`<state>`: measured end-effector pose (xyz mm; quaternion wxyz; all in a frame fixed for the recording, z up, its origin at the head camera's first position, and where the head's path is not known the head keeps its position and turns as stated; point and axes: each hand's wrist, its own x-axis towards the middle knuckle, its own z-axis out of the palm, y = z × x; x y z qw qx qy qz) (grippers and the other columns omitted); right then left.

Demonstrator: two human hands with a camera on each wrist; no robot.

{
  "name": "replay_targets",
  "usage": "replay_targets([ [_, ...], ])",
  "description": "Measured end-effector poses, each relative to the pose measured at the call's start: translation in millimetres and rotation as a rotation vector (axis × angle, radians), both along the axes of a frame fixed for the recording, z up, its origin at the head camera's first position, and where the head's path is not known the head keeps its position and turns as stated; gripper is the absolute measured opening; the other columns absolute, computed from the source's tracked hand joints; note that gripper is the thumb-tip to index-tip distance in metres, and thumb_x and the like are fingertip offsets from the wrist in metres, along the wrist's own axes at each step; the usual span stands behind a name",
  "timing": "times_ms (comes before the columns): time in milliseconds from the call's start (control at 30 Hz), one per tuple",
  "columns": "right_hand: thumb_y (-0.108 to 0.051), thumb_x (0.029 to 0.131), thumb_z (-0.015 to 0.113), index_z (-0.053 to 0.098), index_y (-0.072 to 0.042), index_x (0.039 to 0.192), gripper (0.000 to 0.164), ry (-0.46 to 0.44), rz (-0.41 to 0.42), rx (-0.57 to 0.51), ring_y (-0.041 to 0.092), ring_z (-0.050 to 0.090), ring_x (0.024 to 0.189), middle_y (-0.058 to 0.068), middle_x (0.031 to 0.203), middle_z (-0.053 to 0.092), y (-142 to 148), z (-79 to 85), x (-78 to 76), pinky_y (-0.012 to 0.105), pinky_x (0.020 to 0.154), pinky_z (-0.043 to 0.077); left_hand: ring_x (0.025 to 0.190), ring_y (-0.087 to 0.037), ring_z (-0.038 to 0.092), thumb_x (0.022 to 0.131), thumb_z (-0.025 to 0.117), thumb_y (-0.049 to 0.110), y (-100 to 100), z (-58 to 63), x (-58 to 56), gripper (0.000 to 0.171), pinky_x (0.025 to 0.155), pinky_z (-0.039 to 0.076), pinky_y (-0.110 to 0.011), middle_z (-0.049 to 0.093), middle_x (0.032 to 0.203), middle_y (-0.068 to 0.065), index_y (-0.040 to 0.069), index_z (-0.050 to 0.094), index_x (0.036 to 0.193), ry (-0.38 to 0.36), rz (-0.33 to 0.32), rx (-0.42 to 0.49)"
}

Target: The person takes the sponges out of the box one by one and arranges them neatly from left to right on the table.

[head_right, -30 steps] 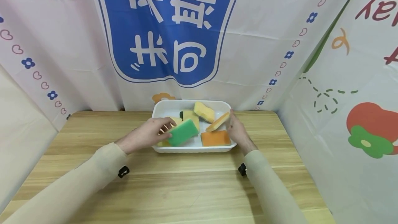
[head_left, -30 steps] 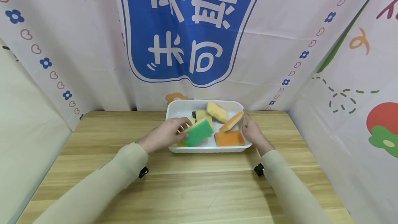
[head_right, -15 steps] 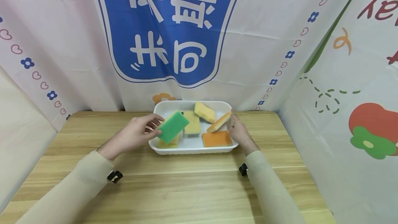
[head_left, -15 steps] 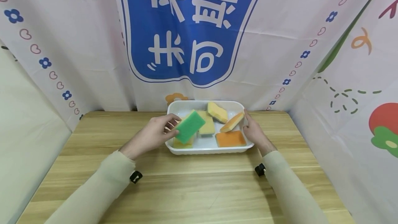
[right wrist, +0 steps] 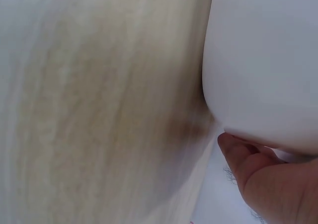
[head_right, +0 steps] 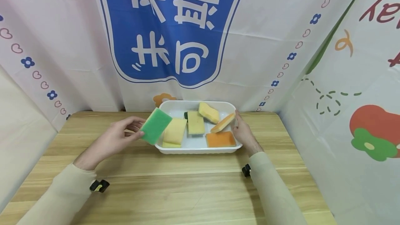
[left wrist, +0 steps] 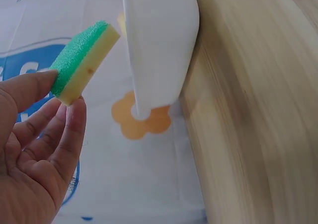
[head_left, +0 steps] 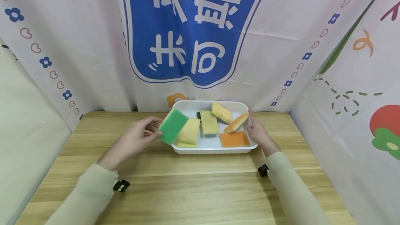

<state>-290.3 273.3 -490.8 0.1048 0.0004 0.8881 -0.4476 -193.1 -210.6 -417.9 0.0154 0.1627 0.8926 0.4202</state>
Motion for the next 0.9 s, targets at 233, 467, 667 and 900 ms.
replay_targets([
  [233, 0.006, 0.112, 0.042, -0.003, -0.019, 0.19, 0.093, 0.001, -0.009, 0.008, 0.047, 0.009, 0.185, 0.014, 0.199, 0.002, 1, -1.0, 0.2, 0.065, 0.152, 0.012, 0.127, -0.037, 0.08, 0.116, 0.077, 0.018, -20, 0.8, 7.4, 0.046, 0.108, 0.073, -0.052, 0.08, 0.138, -0.022, -0.001, 0.066, 0.157, -0.016, 0.062, -0.045],
  [467, 0.007, 0.112, 0.042, -0.001, -0.015, 0.19, 0.092, 0.018, -0.007, 0.006, 0.045, 0.009, 0.186, 0.014, 0.199, 0.003, 0, -3.0, -1.6, 0.064, 0.152, 0.011, 0.124, -0.041, 0.08, 0.116, 0.074, 0.017, -40, -3.0, 15.0, 0.045, 0.104, 0.072, -0.059, 0.081, 0.135, -0.026, -0.005, 0.066, 0.154, -0.001, 0.102, -0.125],
  [667, 0.008, 0.111, 0.042, -0.002, -0.015, 0.19, 0.093, 0.021, -0.007, 0.016, 0.047, 0.011, 0.185, 0.016, 0.199, 0.003, 0, -3.1, -0.6, 0.066, 0.151, 0.012, 0.117, -0.044, 0.081, 0.115, 0.074, 0.014, -55, -7.4, 19.6, 0.046, 0.094, 0.075, -0.057, 0.08, 0.131, -0.033, -0.012, 0.064, 0.152, -0.029, 0.13, -0.207],
  [900, 0.009, 0.11, 0.042, -0.002, -0.014, 0.189, 0.093, 0.031, -0.004, 0.038, 0.047, 0.01, 0.185, 0.016, 0.199, 0.004, 0, -2.8, -0.8, 0.064, 0.152, 0.011, 0.107, -0.046, 0.081, 0.112, 0.074, 0.008, -70, -5.9, 25.2, 0.049, 0.087, 0.074, -0.059, 0.077, 0.128, -0.04, -0.018, 0.061, 0.151, -0.022, 0.194, -0.33],
])
